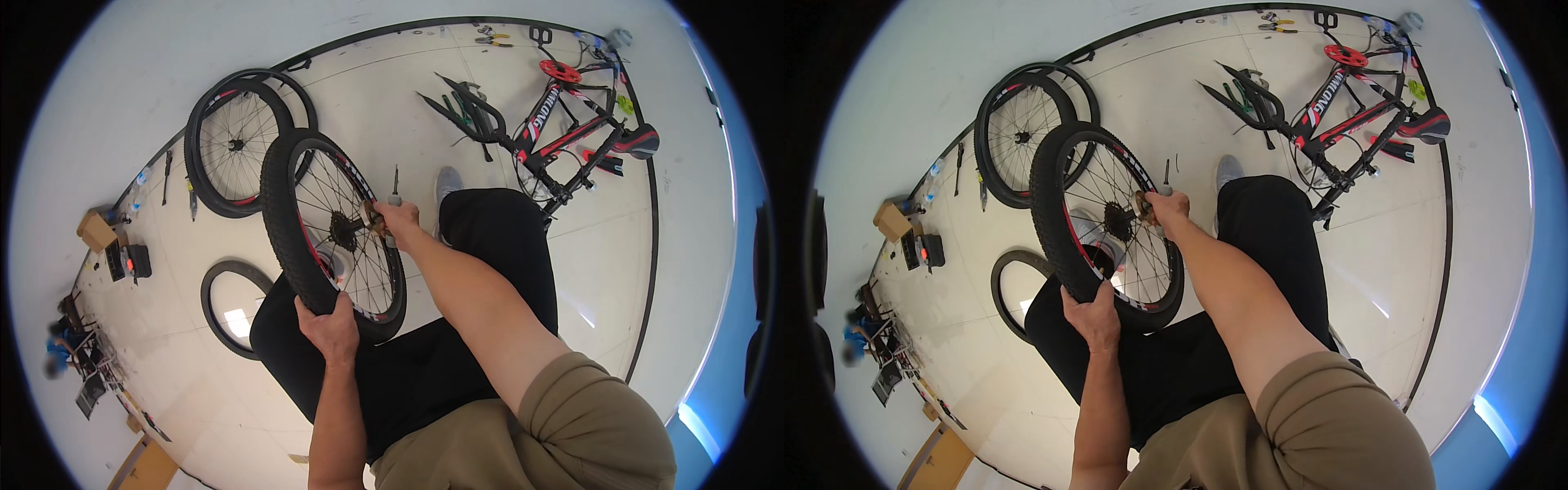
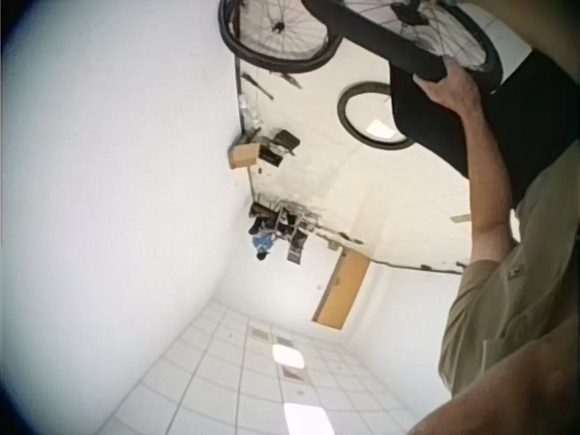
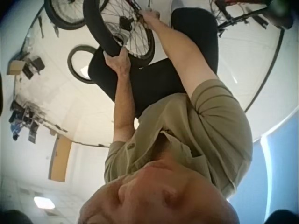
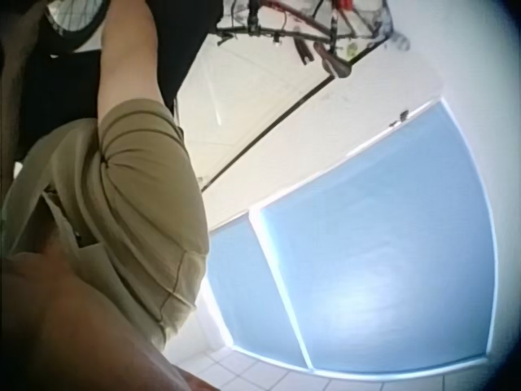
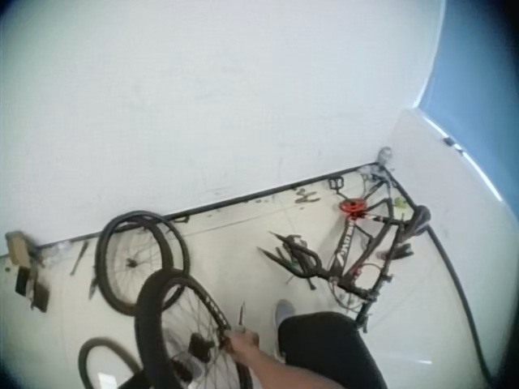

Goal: The person installs a bicycle tire onto a wheel rim. They use tire levers to pry the tire bead over the rim edge, then press the tire into place by hand around the circumference.

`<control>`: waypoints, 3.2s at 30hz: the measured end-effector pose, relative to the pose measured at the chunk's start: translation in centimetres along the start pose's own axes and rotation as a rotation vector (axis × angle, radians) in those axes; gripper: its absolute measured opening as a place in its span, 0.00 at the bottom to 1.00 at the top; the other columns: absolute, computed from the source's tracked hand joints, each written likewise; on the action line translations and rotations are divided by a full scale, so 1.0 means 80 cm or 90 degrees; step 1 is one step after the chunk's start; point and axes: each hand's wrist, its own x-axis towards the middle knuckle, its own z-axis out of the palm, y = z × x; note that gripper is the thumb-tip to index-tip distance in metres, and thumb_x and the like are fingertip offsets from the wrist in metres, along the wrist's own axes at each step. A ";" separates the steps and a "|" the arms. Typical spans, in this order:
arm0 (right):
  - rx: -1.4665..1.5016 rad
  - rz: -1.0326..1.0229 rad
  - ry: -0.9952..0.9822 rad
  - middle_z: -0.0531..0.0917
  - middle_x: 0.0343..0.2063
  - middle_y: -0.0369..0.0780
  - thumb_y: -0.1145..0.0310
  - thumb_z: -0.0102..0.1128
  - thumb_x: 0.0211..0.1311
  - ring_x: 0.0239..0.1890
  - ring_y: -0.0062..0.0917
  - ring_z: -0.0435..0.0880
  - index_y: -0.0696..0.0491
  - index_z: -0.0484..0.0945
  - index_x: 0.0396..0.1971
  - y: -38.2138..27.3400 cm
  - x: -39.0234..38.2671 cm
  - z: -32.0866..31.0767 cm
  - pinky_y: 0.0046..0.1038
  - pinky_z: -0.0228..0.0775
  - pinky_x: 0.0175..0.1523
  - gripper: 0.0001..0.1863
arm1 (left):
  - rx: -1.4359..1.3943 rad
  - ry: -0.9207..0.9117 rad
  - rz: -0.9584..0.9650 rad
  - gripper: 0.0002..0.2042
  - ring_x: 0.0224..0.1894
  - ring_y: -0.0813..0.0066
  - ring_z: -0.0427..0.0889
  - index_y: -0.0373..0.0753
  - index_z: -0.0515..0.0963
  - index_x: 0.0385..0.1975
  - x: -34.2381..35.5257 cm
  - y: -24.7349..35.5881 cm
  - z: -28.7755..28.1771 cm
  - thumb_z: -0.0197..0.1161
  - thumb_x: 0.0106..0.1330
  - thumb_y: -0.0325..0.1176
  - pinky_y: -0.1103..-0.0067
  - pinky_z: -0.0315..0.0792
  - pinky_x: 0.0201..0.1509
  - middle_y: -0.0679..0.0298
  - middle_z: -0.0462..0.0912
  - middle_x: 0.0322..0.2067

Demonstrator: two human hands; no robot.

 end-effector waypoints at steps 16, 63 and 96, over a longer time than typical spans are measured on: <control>-0.096 -0.066 -0.035 0.79 0.20 0.38 0.66 0.67 0.59 0.17 0.23 0.76 0.56 0.80 0.32 -0.042 -0.071 0.021 0.32 0.68 0.21 0.09 | -0.184 -0.157 -0.076 0.18 0.35 0.78 0.80 0.32 0.76 0.45 0.038 -0.011 0.002 0.74 0.56 0.25 0.78 0.76 0.42 0.65 0.82 0.36; -0.131 -0.051 -0.448 0.85 0.42 0.37 0.59 0.69 0.67 0.42 0.26 0.85 0.57 0.80 0.51 0.026 -0.199 -0.061 0.31 0.77 0.48 0.20 | -0.243 -0.433 -0.105 0.22 0.46 0.71 0.82 0.30 0.76 0.53 0.007 -0.026 -0.023 0.69 0.58 0.28 0.76 0.76 0.54 0.60 0.84 0.43; 0.143 -0.040 -0.411 0.85 0.46 0.39 0.52 0.57 0.75 0.45 0.31 0.86 0.56 0.78 0.53 -0.046 -0.160 -0.066 0.37 0.80 0.52 0.22 | 0.097 -0.271 0.069 0.39 0.56 0.53 0.83 0.32 0.67 0.66 -0.053 -0.046 0.012 0.76 0.54 0.39 0.67 0.75 0.60 0.42 0.81 0.53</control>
